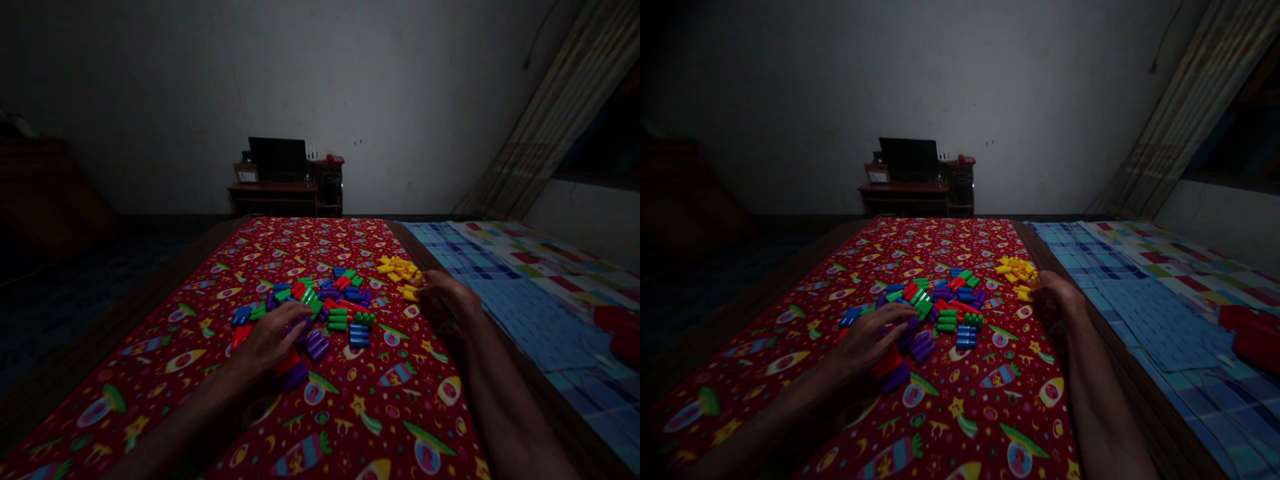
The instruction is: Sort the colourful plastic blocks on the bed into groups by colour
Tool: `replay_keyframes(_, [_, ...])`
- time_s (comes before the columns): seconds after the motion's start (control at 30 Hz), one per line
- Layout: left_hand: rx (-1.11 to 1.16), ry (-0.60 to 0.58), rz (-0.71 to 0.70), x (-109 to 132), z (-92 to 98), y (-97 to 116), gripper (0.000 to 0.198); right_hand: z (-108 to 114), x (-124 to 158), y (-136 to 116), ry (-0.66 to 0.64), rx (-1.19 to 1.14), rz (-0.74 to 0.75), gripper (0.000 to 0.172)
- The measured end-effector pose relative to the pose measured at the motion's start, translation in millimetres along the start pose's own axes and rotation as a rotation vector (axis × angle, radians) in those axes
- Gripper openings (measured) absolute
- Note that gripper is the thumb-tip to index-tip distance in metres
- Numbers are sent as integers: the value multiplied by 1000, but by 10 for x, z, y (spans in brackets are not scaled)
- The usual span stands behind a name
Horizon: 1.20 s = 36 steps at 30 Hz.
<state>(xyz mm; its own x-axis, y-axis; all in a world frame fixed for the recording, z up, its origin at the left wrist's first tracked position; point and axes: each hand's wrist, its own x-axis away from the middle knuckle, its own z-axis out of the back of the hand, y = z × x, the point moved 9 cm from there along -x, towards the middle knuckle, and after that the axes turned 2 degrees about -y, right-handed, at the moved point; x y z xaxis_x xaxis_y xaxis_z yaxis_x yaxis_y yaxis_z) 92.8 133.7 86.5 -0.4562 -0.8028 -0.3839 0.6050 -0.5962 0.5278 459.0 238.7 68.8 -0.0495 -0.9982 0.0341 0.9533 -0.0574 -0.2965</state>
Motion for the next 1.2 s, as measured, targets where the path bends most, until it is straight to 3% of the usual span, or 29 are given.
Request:
replay_keyframes(0.1, [0, -12, -13, 6, -29, -16, 26, -245, -166, 9, -128, 117, -32, 26])
replay_keyframes(0.2, [-2, -9, -45, 19, -48, -15, 25, -327, -248, -47, -161, 204, 5, 28])
replay_keyframes(0.47, [-35, 15, -120, 44, -70, 3, 22, 8, -70, -184, -99, 269, -60, 30])
replay_keyframes(0.57, [-44, 6, -132, 47, -75, 15, 21, 25, 21, -292, -184, 295, -108, 23])
replay_keyframes(0.7, [-51, -9, -139, 48, -77, 34, 21, -132, 88, -411, -319, 326, -140, 21])
replay_keyframes(0.9, [-65, 2, -156, 46, -70, 25, 21, -149, 16, -437, -129, 384, -129, 32])
replay_keyframes(1.0, [-80, 7, -151, 45, -52, -26, 23, -133, 4, -423, -99, 350, -107, 32])
replay_keyframes(1.1, [-108, 21, -113, 26, 15, -149, 25, -71, -4, -480, -54, 321, -51, 30])
replay_keyframes(1.2, [-153, 84, -55, -2, 154, -367, 29, -63, -22, -698, 29, 253, 99, 28])
